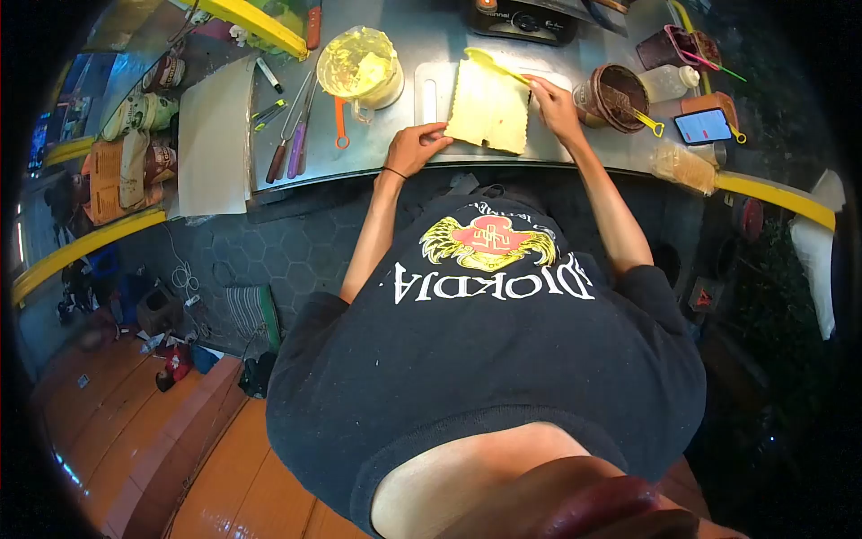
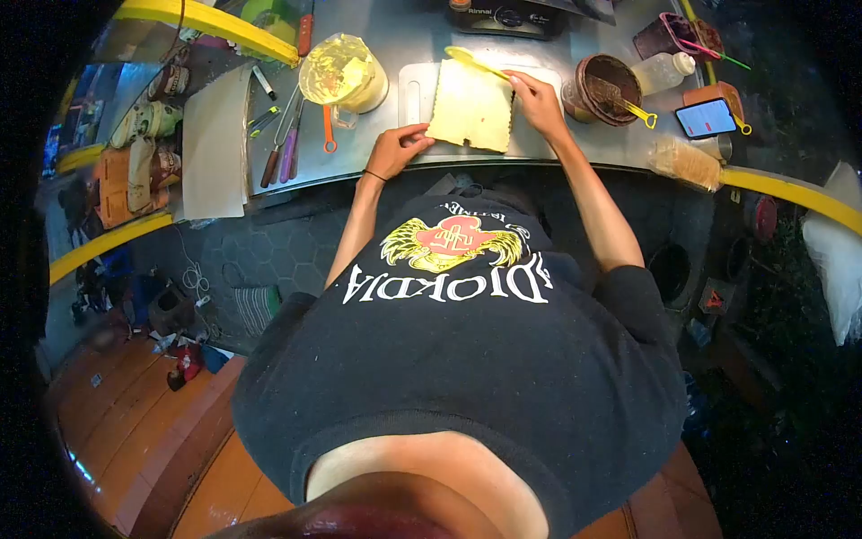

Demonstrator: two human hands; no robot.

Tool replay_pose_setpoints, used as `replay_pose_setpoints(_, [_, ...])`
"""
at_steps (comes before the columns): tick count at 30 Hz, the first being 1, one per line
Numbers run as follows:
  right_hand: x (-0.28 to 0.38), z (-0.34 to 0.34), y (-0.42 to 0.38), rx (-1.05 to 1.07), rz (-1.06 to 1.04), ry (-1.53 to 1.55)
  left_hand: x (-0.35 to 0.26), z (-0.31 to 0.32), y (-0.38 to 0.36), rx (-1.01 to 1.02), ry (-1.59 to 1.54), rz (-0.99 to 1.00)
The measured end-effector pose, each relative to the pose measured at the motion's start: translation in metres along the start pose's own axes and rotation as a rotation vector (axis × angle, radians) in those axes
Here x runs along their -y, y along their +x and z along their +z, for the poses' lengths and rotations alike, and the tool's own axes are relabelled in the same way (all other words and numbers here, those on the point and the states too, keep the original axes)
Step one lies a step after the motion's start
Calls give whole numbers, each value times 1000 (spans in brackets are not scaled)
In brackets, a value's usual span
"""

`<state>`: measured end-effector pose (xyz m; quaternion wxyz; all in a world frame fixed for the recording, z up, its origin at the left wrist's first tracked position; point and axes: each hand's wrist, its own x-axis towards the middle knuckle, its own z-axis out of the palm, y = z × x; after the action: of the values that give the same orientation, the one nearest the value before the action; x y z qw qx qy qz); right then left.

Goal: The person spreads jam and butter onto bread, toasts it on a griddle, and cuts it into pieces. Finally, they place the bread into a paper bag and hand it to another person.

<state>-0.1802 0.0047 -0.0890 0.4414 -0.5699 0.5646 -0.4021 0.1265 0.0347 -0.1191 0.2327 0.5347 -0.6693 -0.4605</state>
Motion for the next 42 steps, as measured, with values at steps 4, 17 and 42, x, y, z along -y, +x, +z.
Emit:
replay_pose_setpoints(4, [-3, -11, -32, 338, -14, -143, 4, 0, 5, -28, 52, 14])
replay_pose_setpoints(17, [8, -14, -58, 295, -99, -110, -4, -1, 0, -50, 146, 7])
replay_pose_setpoints(42, [22, 10, -105, 303, -319, -351, 10, 2, -2, -49, 91, 25])
